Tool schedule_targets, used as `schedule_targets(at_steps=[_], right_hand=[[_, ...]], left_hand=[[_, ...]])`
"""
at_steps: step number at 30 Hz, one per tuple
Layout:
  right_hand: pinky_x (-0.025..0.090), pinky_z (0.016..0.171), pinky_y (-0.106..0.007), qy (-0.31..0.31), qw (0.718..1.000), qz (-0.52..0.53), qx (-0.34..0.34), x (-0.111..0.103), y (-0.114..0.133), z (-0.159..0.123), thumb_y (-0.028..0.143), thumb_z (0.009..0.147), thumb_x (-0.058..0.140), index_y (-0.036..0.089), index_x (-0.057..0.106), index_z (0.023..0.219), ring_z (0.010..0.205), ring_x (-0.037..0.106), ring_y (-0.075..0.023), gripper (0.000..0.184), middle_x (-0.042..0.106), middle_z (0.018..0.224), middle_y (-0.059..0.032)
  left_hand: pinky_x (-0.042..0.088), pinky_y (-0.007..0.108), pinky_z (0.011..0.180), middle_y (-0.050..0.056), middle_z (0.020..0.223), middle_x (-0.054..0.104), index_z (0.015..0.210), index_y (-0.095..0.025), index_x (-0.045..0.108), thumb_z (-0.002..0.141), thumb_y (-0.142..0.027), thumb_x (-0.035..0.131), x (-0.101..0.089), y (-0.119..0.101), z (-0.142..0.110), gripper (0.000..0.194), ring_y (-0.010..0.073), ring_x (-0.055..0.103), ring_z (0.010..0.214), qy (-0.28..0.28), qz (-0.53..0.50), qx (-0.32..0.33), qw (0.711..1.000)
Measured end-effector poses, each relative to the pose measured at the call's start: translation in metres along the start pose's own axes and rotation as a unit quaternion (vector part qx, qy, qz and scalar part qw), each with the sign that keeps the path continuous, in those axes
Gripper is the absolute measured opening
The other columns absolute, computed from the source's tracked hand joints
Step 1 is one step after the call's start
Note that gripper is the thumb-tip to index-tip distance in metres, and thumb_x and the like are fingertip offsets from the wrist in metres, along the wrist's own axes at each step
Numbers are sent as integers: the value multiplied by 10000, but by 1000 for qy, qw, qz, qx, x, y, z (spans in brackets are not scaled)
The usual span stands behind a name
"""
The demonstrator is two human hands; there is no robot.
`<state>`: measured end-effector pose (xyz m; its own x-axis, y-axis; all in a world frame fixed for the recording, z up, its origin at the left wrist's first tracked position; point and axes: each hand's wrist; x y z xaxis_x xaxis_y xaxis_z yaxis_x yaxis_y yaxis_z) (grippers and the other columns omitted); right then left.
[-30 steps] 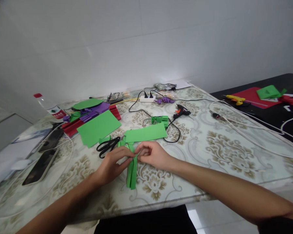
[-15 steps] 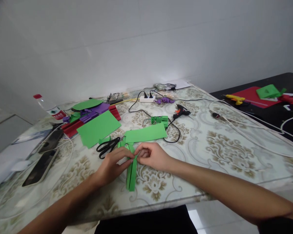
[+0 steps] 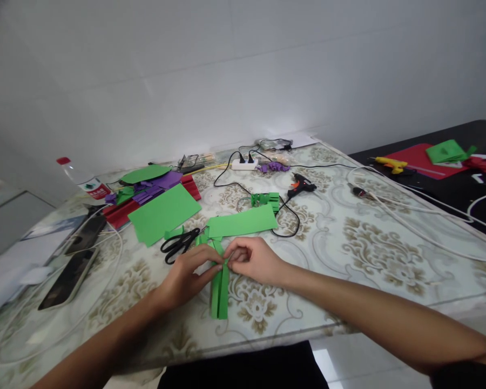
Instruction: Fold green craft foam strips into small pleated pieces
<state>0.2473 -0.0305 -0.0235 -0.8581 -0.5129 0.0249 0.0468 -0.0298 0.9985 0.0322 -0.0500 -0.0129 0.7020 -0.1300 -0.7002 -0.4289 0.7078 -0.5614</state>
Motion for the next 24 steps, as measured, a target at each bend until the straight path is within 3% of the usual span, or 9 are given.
schedule_targets(at_steps=[11,17,24], right_hand=[[427,617,-231,6,1000,-23,-12,-1,-2,-1,126,687,668,136,676,841,617,541,-107,154,614,681,15],[403,588,-232,17,998,-45,-30,-1,5,-4,252,808,689,129,670,862,615,513,-113,136,595,685,-1],[463,631,-246,46,991,-93,-80,-2,11,-8,350,887,671,134,662,909,677,571,-138,218,650,779,-39]], left_hand=[[505,268,822,52,942,701,990,-186,651,933,-146,615,1,-1,0,78,160,656,907,2,-6,-3,1000],[504,268,797,47,910,704,978,-185,654,934,-159,616,2,-1,-1,64,159,658,870,2,0,-7,1000],[492,248,757,33,878,703,948,-183,652,924,-165,633,3,2,-2,35,146,656,820,8,-1,-7,1000]])
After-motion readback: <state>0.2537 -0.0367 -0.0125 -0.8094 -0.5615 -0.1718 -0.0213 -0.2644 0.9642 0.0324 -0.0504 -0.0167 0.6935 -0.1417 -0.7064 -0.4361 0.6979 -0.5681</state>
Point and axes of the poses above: each hand's wrist, its own z-axis towards the middle knuckle, its own x-axis out of the palm, y = z × x
